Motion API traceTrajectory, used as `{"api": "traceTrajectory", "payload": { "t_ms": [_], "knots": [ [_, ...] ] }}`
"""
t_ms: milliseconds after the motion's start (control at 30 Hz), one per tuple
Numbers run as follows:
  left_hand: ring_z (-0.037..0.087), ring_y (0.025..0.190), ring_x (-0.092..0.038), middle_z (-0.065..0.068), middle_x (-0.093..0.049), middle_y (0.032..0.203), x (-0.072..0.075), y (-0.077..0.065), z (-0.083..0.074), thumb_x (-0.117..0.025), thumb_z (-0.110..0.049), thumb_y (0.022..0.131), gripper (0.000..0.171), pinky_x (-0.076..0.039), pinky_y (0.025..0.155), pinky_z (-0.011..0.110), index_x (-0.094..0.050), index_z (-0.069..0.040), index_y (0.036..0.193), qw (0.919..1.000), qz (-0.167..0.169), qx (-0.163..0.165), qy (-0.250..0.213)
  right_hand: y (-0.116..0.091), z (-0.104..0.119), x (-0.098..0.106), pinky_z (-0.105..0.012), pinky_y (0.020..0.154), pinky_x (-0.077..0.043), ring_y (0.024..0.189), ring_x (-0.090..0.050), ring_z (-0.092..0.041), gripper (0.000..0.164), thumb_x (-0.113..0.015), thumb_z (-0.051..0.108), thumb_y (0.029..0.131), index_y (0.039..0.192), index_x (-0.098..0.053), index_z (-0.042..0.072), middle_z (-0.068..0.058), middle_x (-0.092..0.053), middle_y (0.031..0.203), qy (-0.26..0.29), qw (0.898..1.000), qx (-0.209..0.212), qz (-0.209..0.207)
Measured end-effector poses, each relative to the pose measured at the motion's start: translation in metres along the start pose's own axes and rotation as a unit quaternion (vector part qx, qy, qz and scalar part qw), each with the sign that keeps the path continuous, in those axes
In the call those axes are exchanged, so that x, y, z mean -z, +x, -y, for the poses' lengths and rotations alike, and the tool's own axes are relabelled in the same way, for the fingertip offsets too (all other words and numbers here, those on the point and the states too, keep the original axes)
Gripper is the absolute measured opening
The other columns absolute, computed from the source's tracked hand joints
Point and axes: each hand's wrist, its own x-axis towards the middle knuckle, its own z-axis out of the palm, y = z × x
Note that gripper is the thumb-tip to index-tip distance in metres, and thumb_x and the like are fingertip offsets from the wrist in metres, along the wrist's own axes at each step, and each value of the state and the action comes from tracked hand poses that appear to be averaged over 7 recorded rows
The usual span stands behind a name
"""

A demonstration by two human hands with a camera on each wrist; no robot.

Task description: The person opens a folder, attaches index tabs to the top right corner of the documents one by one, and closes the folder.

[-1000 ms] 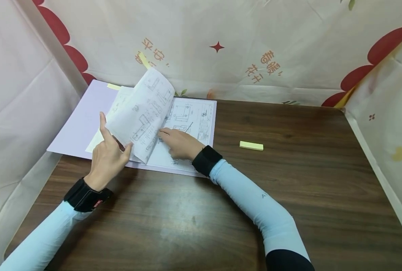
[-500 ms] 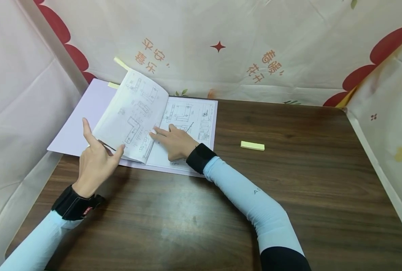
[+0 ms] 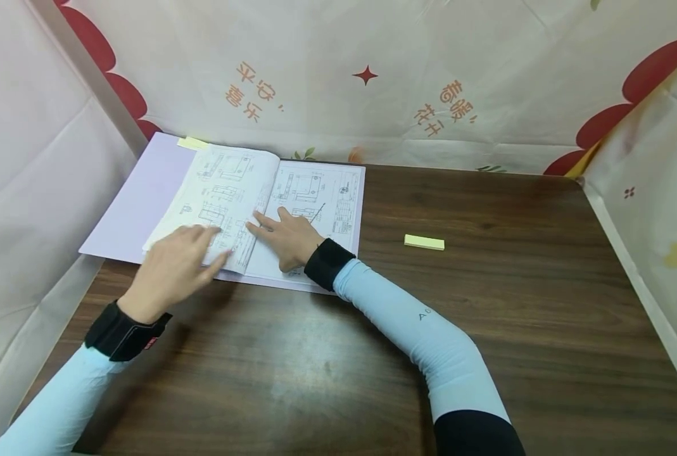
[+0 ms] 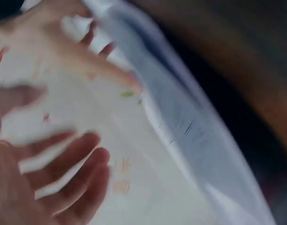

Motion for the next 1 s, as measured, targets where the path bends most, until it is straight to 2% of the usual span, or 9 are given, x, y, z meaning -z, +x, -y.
{"api": "traceTrajectory", "payload": {
  "t_ms": [33, 100, 200, 267, 400, 533, 600, 800, 1000],
  "knots": [
    [0.037, 0.101, -0.070, 0.021, -0.074, 0.110, -0.005, 0.002, -0.001, -0.069, -0.040, 0.098, 0.052, -0.060, 0.081, 0.047, -0.066, 0.001, 0.129, 0.9988, 0.038, -0.030, -0.007, 0.000, 0.000, 0.000, -0.040, 0.073, -0.058, 0.129, -0.047, -0.033, 0.105, -0.079, 0.022, 0.081, 0.166, -0.019, 0.033, 0.001, -0.014, 0.175, -0.003, 1.000, 0.000, 0.001],
    [0.042, 0.134, -0.056, 0.021, -0.063, 0.140, -0.015, 0.003, -0.003, -0.067, -0.047, 0.098, 0.058, -0.050, 0.106, 0.058, -0.063, -0.005, 0.138, 0.9912, 0.114, -0.064, -0.021, 0.000, 0.000, -0.001, -0.043, 0.080, -0.059, 0.135, -0.045, -0.035, 0.106, -0.080, 0.027, 0.081, 0.166, -0.017, 0.036, 0.001, -0.012, 0.176, -0.006, 1.000, -0.001, 0.004],
    [0.044, 0.153, -0.035, 0.016, -0.042, 0.163, -0.027, 0.002, -0.004, -0.061, -0.057, 0.098, 0.071, -0.033, 0.118, 0.067, -0.052, -0.012, 0.152, 0.9773, 0.196, -0.071, -0.036, 0.000, 0.000, -0.001, -0.043, 0.083, -0.059, 0.136, -0.043, -0.035, 0.106, -0.081, 0.029, 0.082, 0.166, -0.016, 0.037, 0.002, -0.010, 0.176, 0.000, 1.000, -0.001, 0.007],
    [0.043, 0.155, -0.030, 0.012, -0.034, 0.168, -0.032, 0.000, -0.003, -0.060, -0.060, 0.098, 0.076, -0.029, 0.120, 0.069, -0.045, -0.014, 0.157, 0.9720, 0.222, -0.064, -0.044, -0.001, 0.000, -0.002, -0.041, 0.081, -0.059, 0.134, -0.043, -0.033, 0.106, -0.080, 0.027, 0.083, 0.166, -0.015, 0.037, 0.002, -0.009, 0.176, 0.007, 1.000, -0.001, 0.008],
    [0.041, 0.156, -0.029, 0.009, -0.031, 0.170, -0.034, -0.003, -0.002, -0.059, -0.062, 0.098, 0.080, -0.030, 0.119, 0.069, -0.039, -0.016, 0.160, 0.9686, 0.238, -0.050, -0.051, -0.002, -0.002, -0.002, -0.037, 0.074, -0.058, 0.128, -0.043, -0.030, 0.108, -0.078, 0.020, 0.084, 0.168, -0.011, 0.029, -0.001, -0.004, 0.177, 0.022, 1.000, 0.001, 0.005],
    [0.040, 0.157, -0.029, 0.009, -0.030, 0.170, -0.033, -0.006, -0.001, -0.058, -0.062, 0.097, 0.082, -0.031, 0.119, 0.068, -0.035, -0.016, 0.162, 0.9660, 0.249, -0.045, -0.055, -0.002, -0.004, -0.003, -0.033, 0.075, -0.057, 0.126, -0.042, -0.028, 0.105, -0.075, 0.016, 0.086, 0.168, -0.008, 0.015, -0.003, -0.003, 0.177, 0.024, 1.000, 0.001, 0.008],
    [0.039, 0.157, -0.028, 0.009, -0.029, 0.171, -0.032, -0.007, -0.001, -0.058, -0.062, 0.098, 0.083, -0.030, 0.120, 0.068, -0.033, -0.017, 0.163, 0.9644, 0.255, -0.042, -0.056, -0.001, -0.004, -0.003, -0.031, 0.075, -0.056, 0.124, -0.041, -0.027, 0.105, -0.075, 0.018, 0.086, 0.167, -0.009, 0.013, -0.003, -0.005, 0.176, 0.020, 1.000, -0.001, 0.012],
    [0.039, 0.157, -0.027, 0.008, -0.026, 0.172, -0.033, -0.008, -0.001, -0.058, -0.062, 0.098, 0.084, -0.029, 0.120, 0.068, -0.031, -0.018, 0.163, 0.9612, 0.266, -0.036, -0.061, 0.000, -0.002, -0.006, -0.031, 0.071, -0.056, 0.123, -0.042, -0.026, 0.099, -0.072, 0.021, 0.088, 0.167, -0.013, 0.017, 0.001, -0.008, 0.176, 0.000, 1.000, -0.014, 0.010],
    [0.040, 0.157, -0.026, 0.010, -0.027, 0.171, -0.032, -0.006, -0.004, -0.056, -0.065, 0.097, 0.085, -0.029, 0.119, 0.069, -0.031, -0.017, 0.163, 0.9602, 0.274, -0.030, -0.044, 0.000, -0.001, -0.005, -0.038, 0.073, -0.061, 0.131, -0.043, -0.032, 0.094, -0.068, 0.018, 0.090, 0.167, -0.015, 0.026, 0.002, -0.007, 0.176, -0.010, 1.000, -0.007, 0.002]
  ]
}}
